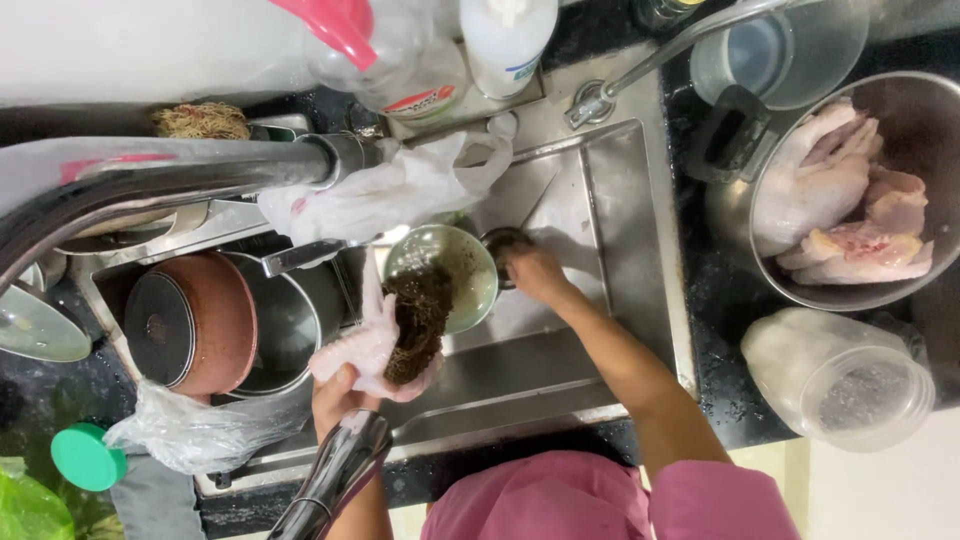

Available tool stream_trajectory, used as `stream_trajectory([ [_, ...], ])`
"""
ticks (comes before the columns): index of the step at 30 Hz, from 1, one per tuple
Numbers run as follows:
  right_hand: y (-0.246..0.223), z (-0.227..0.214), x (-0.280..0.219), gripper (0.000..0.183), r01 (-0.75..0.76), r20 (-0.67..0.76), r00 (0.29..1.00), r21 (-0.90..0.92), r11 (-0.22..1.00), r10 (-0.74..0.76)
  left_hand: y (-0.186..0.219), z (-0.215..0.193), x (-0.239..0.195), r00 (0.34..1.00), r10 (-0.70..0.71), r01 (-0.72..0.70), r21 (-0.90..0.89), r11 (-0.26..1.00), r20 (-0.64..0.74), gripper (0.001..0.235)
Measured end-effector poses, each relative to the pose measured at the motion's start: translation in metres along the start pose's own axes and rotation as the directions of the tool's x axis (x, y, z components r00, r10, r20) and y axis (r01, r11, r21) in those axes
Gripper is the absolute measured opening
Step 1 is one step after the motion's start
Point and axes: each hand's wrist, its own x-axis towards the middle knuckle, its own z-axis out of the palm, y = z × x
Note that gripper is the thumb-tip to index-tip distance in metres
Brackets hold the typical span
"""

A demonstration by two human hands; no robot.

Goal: The person cleans out the kitchen sink drain filter and handles raw chicken pieces.

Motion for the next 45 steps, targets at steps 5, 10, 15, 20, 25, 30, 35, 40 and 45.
stream_trajectory([
  [5,0.007,-0.02,0.009,0.025,-0.105,-0.106,0.99,-0.068,0.992,0.098,-0.005,-0.001,-0.001,0.998,-0.001,0.003,0.026,1.0,-0.063,0.038],
  [10,0.032,-0.043,0.037,0.042,-0.121,-0.477,0.879,-0.18,0.976,0.021,-0.001,0.012,0.003,0.998,0.058,-0.059,0.042,0.997,0.024,0.036],
  [15,-0.005,-0.053,0.018,0.05,-0.326,0.238,0.92,0.027,0.945,0.311,-0.007,0.001,0.006,0.993,0.081,-0.084,0.03,0.996,0.083,0.033],
  [20,0.046,-0.001,-0.029,0.058,-0.294,-0.414,0.876,-0.051,0.954,0.248,-0.003,0.015,0.005,0.994,0.083,-0.086,0.038,0.996,0.073,0.037],
  [25,0.062,0.03,-0.043,0.061,-0.255,-0.249,0.936,0.006,0.967,0.249,0.002,0.027,0.015,0.987,0.043,-0.051,0.046,0.998,0.152,0.041],
  [30,-0.075,-0.093,-0.052,0.061,-0.021,-0.109,0.987,0.636,0.771,0.117,-0.008,0.03,0.012,0.99,-0.028,0.024,0.026,0.999,0.141,0.042],
  [35,-0.152,-0.139,-0.058,0.088,0.193,-0.079,0.969,0.83,0.523,-0.233,-0.042,-0.02,0.006,0.963,0.019,0.014,-0.121,0.993,0.27,0.039],
  [40,-0.177,-0.148,-0.078,0.092,0.276,-0.053,0.891,0.853,0.443,-0.451,-0.042,-0.011,0.002,0.916,0.065,0.04,-0.251,0.967,0.396,0.037],
  [45,-0.156,-0.176,-0.091,0.066,0.246,-0.138,0.952,0.875,0.417,-0.273,-0.002,0.072,-0.013,0.965,-0.049,0.063,-0.047,0.997,0.256,0.068],
])
